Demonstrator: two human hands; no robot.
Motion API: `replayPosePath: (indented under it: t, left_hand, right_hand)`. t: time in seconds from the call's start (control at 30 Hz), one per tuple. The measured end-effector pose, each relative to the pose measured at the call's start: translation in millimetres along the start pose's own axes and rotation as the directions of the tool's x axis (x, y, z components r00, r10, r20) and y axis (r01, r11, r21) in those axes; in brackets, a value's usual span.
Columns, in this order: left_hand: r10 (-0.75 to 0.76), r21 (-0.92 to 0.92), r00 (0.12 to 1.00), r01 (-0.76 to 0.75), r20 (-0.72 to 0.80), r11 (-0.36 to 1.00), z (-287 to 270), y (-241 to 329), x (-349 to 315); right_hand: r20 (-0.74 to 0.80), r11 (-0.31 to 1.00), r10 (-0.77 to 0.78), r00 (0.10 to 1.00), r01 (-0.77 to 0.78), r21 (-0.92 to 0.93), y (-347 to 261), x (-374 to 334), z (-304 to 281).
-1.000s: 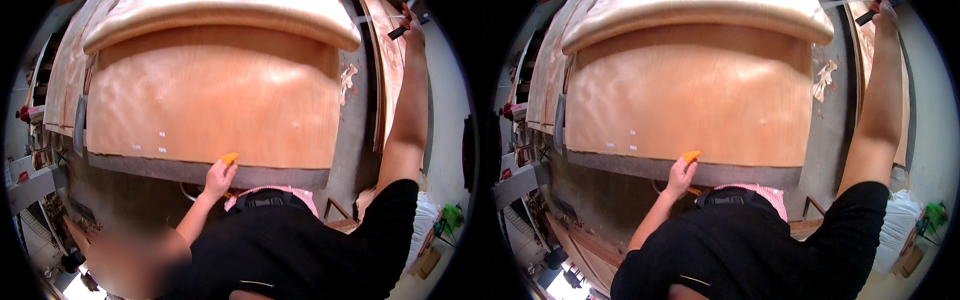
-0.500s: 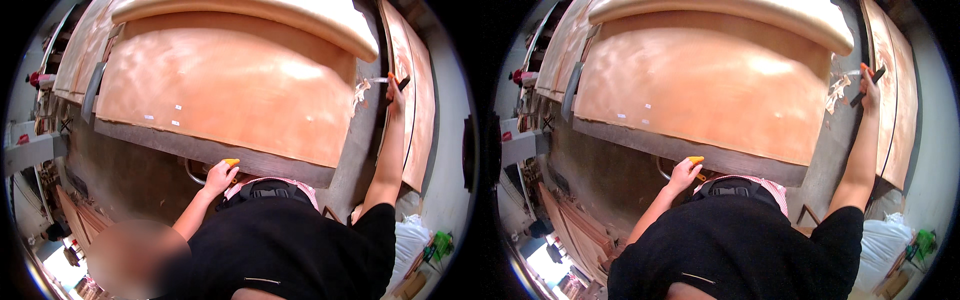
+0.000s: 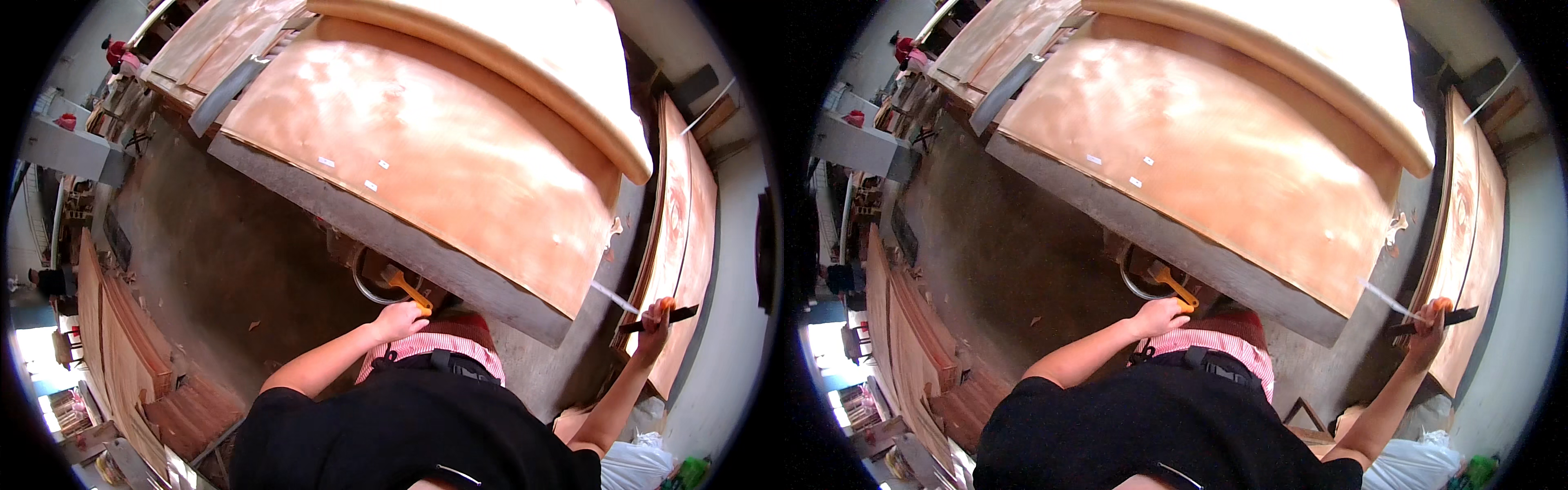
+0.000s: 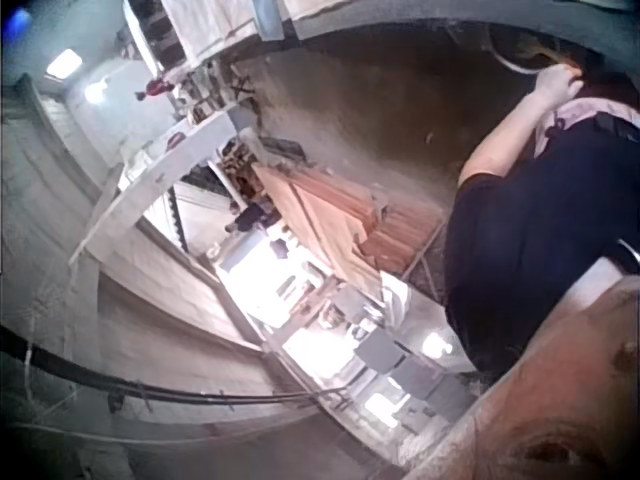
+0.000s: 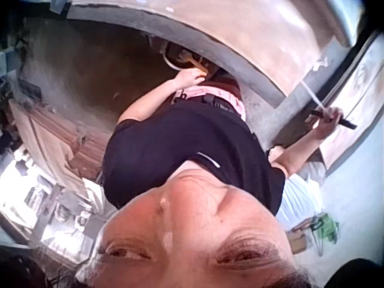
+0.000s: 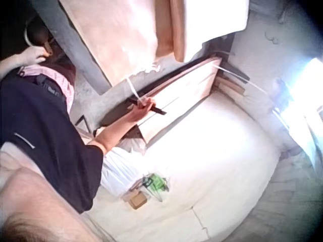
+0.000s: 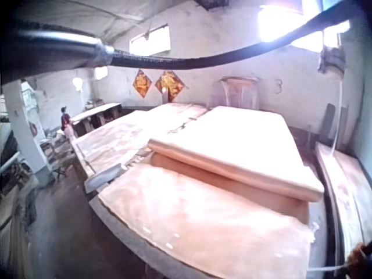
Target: The person uses a utility knife and a small orange guide to cut thin sheets of wood veneer on a workbench. They repeatedly lift the veneer, align the guide, and slice along the edge to trim the material.
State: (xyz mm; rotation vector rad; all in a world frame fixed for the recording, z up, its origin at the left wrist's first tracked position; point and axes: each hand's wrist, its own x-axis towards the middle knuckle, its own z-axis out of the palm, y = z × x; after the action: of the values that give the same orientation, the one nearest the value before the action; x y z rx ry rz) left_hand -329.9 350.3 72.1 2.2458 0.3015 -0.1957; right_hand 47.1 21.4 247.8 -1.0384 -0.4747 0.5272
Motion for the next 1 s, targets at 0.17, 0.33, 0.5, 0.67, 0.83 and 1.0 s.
replayPosePath:
  t: [0.17, 0.33, 0.5, 0.67, 0.83, 1.0]
  left_hand:
    - [-0.002, 0.059, 1.000, 0.002, -0.001, 0.998, 11.0, -16.4, -33.3]
    - [-0.043, 0.076, 0.997, 0.048, -0.068, 0.996, 11.3, -19.5, -68.8]
    - [-0.122, 0.127, 0.990, 0.130, -0.068, 0.983, 22.1, -24.7, -119.2]
    - [-0.183, 0.132, 0.979, 0.194, -0.092, 0.972, 20.8, -42.0, -164.6]
    - [-0.244, 0.078, 0.954, 0.260, -0.175, 0.962, -16.2, -68.5, -166.2]
    - [-0.181, 0.009, 0.937, 0.193, -0.297, 0.981, -101.1, -109.9, -118.4]
  right_hand:
    - [0.159, 0.999, -0.046, 0.986, 0.041, 0.035, 19.6, -27.1, 26.6]
    - [0.283, 0.976, 0.020, 0.959, -0.080, 0.200, 48.8, -49.2, 56.5]
    - [0.355, 0.964, 0.029, 0.934, -0.120, 0.237, 97.0, -80.5, 72.4]
    - [0.344, 0.937, 0.033, 0.938, -0.149, 0.317, 119.5, -113.4, 67.1]
    - [0.331, 0.938, 0.010, 0.944, -0.123, 0.323, 129.4, -113.8, 80.6]
    - [0.091, 0.947, 0.239, 0.967, -0.253, 0.200, 191.8, -86.7, 142.9]
